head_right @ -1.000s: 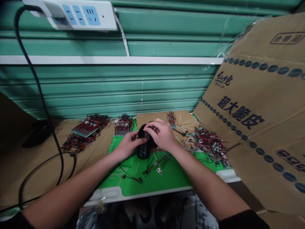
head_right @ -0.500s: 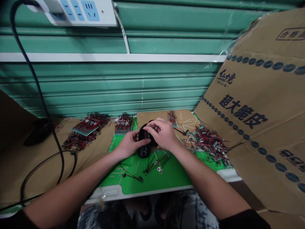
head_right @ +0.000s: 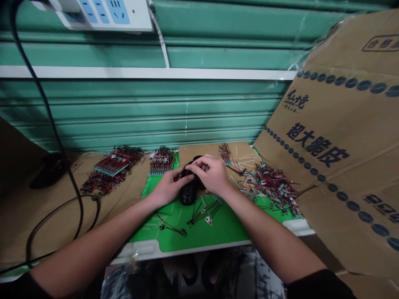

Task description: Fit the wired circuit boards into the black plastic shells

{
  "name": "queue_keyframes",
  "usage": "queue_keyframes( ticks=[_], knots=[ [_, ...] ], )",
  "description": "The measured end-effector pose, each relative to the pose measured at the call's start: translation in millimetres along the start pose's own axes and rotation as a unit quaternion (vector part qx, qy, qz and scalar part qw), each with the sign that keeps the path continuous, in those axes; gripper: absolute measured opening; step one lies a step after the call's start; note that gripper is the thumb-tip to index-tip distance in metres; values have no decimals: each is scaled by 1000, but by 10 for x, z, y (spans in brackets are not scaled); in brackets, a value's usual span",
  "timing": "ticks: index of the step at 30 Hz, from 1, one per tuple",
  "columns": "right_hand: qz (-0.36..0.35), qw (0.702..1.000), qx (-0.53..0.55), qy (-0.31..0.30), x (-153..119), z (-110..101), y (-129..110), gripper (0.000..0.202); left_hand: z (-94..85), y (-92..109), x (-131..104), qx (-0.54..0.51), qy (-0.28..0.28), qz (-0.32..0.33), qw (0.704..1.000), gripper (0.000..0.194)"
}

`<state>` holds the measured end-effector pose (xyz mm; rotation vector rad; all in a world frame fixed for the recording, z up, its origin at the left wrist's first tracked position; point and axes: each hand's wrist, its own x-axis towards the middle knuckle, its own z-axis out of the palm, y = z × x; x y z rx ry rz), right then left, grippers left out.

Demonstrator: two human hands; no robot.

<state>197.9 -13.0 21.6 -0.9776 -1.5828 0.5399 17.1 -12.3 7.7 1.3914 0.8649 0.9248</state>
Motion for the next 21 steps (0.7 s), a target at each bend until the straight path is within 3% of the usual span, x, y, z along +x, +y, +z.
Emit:
queue_keyframes(
  ticks=[6,10,21],
  knots=[
    [-13,1000,6,20,1,24,23,11,-15,5,11,8,-11,13,1000,44],
    [-65,998,-5,0,18,7,38,8,-33,-7,26,3,-9,17,1000,45],
    [-164,979,-122,-22,34,-101,-11,7,-38,35,23,-34,7,-18,999,45]
  ],
)
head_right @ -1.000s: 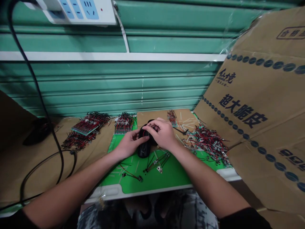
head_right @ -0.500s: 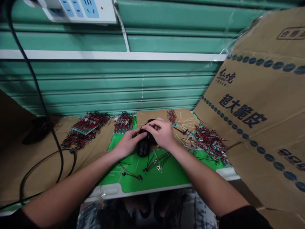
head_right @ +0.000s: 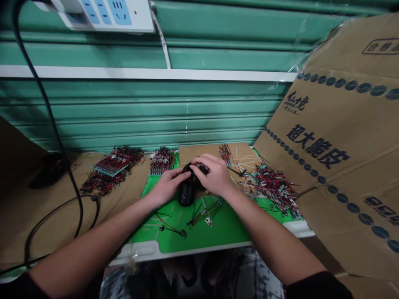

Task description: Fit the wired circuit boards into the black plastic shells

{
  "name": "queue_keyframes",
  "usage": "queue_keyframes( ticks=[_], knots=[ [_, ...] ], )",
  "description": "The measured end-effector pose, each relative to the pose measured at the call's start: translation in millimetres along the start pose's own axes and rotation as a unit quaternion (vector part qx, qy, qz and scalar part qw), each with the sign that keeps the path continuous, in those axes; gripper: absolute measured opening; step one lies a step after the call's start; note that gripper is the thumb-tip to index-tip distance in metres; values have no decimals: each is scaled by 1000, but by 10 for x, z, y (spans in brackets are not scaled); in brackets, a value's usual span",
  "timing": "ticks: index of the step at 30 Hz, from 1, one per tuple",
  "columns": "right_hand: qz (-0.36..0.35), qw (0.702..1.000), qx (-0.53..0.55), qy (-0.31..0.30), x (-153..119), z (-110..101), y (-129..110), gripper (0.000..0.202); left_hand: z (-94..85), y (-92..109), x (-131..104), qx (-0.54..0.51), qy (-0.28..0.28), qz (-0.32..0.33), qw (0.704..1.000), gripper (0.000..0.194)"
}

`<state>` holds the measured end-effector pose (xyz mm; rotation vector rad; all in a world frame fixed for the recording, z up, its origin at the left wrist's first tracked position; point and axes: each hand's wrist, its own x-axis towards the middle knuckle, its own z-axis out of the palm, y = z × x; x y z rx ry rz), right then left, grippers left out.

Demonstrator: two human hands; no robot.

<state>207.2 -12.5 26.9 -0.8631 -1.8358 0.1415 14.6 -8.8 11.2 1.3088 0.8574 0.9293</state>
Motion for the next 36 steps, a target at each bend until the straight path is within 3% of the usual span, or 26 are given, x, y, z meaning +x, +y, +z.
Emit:
queue_keyframes(
  ticks=[11,21,27,36],
  knots=[
    [-57,986,-106,-113,-2,-147,89,21,16,23,-21,-150,42,-80,985,40],
    [-84,986,-112,-93,-14,-125,85,22,-31,90,-20,-226,3,-101,969,37],
    [-87,983,-131,-98,-2,-124,66,23,-12,91,-49,-179,10,-69,981,34],
    [-92,971,-182,-128,-46,-63,17,25,13,39,-27,23,50,33,998,33]
  ],
)
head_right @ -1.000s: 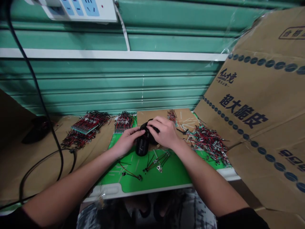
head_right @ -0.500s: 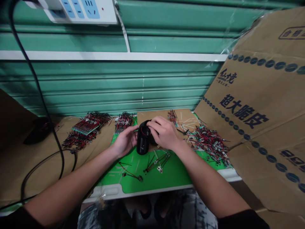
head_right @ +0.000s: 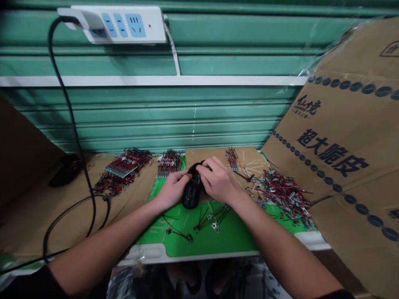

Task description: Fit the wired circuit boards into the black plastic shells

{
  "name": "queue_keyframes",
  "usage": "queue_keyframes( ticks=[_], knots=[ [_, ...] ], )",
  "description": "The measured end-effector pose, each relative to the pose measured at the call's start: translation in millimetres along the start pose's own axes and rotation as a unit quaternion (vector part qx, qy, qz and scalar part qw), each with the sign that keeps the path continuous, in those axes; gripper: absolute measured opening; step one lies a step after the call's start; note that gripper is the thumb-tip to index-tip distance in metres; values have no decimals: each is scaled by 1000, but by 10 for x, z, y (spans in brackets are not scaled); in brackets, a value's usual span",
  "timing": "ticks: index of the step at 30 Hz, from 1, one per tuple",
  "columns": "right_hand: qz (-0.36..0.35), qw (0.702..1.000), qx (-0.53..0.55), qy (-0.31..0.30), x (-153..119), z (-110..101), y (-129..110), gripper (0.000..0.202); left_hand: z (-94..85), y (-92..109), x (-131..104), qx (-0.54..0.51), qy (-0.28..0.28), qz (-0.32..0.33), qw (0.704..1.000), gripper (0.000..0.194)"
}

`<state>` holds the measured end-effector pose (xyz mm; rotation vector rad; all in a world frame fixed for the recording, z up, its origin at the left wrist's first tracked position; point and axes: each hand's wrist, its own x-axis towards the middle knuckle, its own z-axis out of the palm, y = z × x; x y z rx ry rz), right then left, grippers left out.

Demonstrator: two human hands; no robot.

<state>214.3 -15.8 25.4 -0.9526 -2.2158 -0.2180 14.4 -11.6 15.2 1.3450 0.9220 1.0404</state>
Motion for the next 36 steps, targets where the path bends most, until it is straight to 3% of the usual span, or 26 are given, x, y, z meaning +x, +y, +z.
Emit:
queue_keyframes(
  ticks=[5,11,17,26,29,31,34,36],
  knots=[
    [9,1000,-8,18,3,17,-33,23,13,1,-30,11,20,7,1000,26],
    [1,999,8,-31,-62,67,65,27,-21,-43,-29,-39,38,-12,998,23],
    [-1,997,38,-72,-137,134,132,38,-136,-67,12,-24,29,-4,999,23],
    [9,995,31,-93,-97,85,203,26,-161,38,47,-71,-31,-31,997,39],
    [50,994,35,-88,-59,89,251,20,-185,61,75,-12,0,-1,1000,42],
    [95,993,35,-62,-38,103,321,20,-214,43,92,39,54,41,997,42],
    [164,986,23,-7,-9,142,466,24,-253,-25,95,153,130,96,975,36],
    [212,977,0,10,17,181,559,26,-258,-72,79,243,137,128,952,27]
  ],
)
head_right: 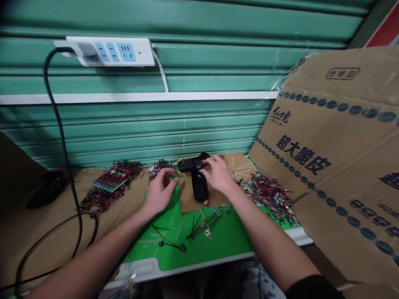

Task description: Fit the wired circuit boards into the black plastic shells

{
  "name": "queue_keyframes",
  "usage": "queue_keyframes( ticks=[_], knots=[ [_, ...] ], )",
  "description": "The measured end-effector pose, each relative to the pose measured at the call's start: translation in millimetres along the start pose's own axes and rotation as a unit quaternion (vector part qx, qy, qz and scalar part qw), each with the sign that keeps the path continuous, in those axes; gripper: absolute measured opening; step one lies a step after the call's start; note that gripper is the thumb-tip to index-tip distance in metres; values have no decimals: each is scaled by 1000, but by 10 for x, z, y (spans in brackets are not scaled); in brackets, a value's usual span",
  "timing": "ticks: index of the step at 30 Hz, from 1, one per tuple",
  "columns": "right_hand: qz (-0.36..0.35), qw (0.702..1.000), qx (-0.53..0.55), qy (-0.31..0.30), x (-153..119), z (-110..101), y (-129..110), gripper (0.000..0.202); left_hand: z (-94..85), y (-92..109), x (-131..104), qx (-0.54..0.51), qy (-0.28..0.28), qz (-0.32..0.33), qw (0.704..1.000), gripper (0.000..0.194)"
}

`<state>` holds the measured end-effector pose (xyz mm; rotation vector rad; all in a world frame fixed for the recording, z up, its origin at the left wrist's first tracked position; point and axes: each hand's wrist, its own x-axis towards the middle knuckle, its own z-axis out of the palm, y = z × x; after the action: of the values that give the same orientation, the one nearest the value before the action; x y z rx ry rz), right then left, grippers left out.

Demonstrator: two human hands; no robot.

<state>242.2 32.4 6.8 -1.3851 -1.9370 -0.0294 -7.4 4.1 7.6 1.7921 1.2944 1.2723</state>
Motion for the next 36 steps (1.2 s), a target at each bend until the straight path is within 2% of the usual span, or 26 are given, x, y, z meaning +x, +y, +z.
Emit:
queue_keyframes(
  ticks=[3,7,10,14,18,26,31,36],
  knots=[
    [66,997,-37,-10,86,73,75,26,26,-2,-61,80,-66,93,990,17],
    [101,994,-29,-42,166,165,149,21,50,66,-146,78,-202,199,956,39],
    [121,991,15,-54,198,220,209,17,55,95,-193,106,-262,208,936,56],
    [162,981,74,-76,222,275,276,17,57,82,-220,144,-307,194,921,58],
    [174,979,73,-80,230,278,313,17,47,95,-218,163,-324,179,915,51],
    [190,977,61,-76,202,243,312,18,50,120,-228,128,-325,154,924,40],
    [194,974,93,-74,198,352,337,27,62,92,-221,117,-314,154,930,34],
    [198,965,147,-88,177,438,318,47,59,71,-203,97,-299,164,935,30]
  ],
)
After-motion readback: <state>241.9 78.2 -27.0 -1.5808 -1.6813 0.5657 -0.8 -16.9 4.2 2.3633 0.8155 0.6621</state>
